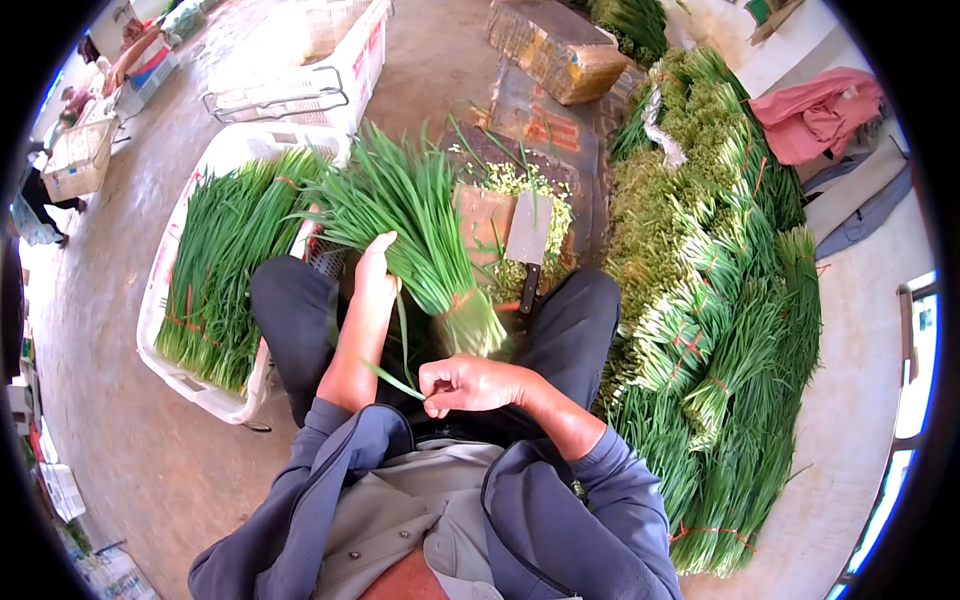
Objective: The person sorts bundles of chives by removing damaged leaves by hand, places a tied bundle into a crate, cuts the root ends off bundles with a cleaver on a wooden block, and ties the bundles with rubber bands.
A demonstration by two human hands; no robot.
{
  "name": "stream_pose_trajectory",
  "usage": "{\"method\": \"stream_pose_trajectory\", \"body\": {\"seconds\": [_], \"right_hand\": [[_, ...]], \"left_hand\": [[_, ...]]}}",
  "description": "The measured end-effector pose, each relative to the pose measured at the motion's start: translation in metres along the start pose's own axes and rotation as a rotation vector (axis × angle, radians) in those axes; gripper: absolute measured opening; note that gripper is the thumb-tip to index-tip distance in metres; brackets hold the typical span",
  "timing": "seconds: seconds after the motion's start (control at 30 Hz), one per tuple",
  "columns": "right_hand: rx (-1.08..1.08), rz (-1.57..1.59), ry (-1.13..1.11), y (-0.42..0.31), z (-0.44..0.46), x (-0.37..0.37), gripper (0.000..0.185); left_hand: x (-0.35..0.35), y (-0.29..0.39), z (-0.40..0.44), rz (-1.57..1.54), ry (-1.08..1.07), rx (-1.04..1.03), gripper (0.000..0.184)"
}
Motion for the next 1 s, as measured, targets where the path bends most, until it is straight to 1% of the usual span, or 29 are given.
{"method": "stream_pose_trajectory", "body": {"seconds": [0.03, 0.07, 0.1, 0.13, 0.2, 0.27, 0.3, 0.33, 0.4, 0.43, 0.47, 0.53, 0.57, 0.6, 0.67, 0.73, 0.8, 0.83, 0.87, 0.93, 1.0], "right_hand": [[0.077, 0.037, 0.064, 0.012, 0.003, 0.000, 0.016], [0.076, 0.037, 0.064, 0.014, 0.008, 0.003, 0.016], [0.035, -0.206, 0.293, 0.012, 0.010, 0.017, 0.018], [-0.004, -0.449, 0.513, 0.011, 0.014, 0.030, 0.023], [0.123, -0.681, 0.839, 0.043, 0.037, 0.060, 0.030], [0.223, -0.753, 1.163, 0.048, 0.062, 0.081, 0.029], [0.243, -0.744, 1.152, 0.046, 0.063, 0.082, 0.026], [0.246, -0.743, 1.152, 0.044, 0.066, 0.084, 0.026], [0.090, -0.790, 1.139, 0.046, 0.073, 0.092, 0.025], [0.135, -0.812, 1.127, 0.047, 0.074, 0.095, 0.022], [0.138, -0.821, 1.114, 0.048, 0.075, 0.097, 0.022], [0.151, -0.824, 1.117, 0.054, 0.071, 0.099, 0.022], [0.189, -0.873, 1.137, 0.057, 0.066, 0.101, 0.018], [0.188, -0.873, 1.137, 0.056, 0.064, 0.101, 0.018], [0.005, -0.064, 1.080, 0.070, 0.060, 0.102, 0.014], [0.028, -0.062, 1.091, 0.071, 0.058, 0.100, 0.012], [0.201, 0.350, 1.138, 0.077, 0.055, 0.096, 0.010], [0.282, 0.524, 1.170, 0.082, 0.047, 0.091, 0.006], [0.196, 0.373, 1.167, 0.086, 0.037, 0.084, 0.005], [0.209, 0.328, 1.153, 0.090, 0.032, 0.078, 0.005], [0.288, 0.286, 1.091, 0.092, 0.026, 0.063, 0.006]], "left_hand": [[-0.004, 0.000, -0.001, 0.014, 0.043, -0.066, 0.023], [-0.007, 0.003, -0.002, 0.029, 0.085, -0.138, 0.023], [-0.001, 0.001, 0.007, 0.078, 0.050, -0.172, 0.025], [0.006, -0.001, 0.015, -0.039, 0.050, -0.140, 0.027], [0.020, -0.003, 0.029, -0.032, 0.050, -0.173, 0.026], [0.021, -0.005, 0.025, 0.025, 0.102, -0.255, 0.025], [0.022, -0.005, 0.025, 0.022, 0.120, -0.255, 0.030], [0.022, -0.004, 0.026, 0.023, 0.120, -0.258, 0.030], [0.015, -0.006, 0.024, 0.017, 0.020, -0.194, 0.032], [0.013, -0.007, 0.018, 0.018, 0.038, -0.323, 0.030], [0.011, -0.003, 0.017, 0.006, 0.043, -0.330, 0.030], [0.005, -0.003, 0.015, -0.024, 0.024, -0.205, 0.029], [0.006, -0.005, 0.011, 0.000, 0.052, -0.265, 0.029], [0.007, -0.003, 0.014, -0.001, 0.052, -0.265, 0.029], [0.013, -0.004, 0.020, -0.073, 0.096, -0.186, 0.038], [0.006, -0.003, 0.012, -0.076, 0.102, -0.172, 0.040], [0.004, -0.002, 0.009, 0.036, 0.194, -0.318, 0.034], [0.006, -0.003, 0.012, 0.029, 0.197, -0.317, 0.034], [0.008, -0.002, 0.016, 0.045, 0.196, -0.331, 0.037], [0.004, 0.001, 0.019, 0.064, 0.191, -0.349, 0.040], [0.011, 0.000, 0.022, 0.043, 0.238, -0.316, 0.049]]}}
Point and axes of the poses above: each hand's wrist, its own z-axis towards the middle knuckle, its own x-axis out of the back of the hand, y = z × x, the point moved 3 cm from there along z, towards the middle knuckle
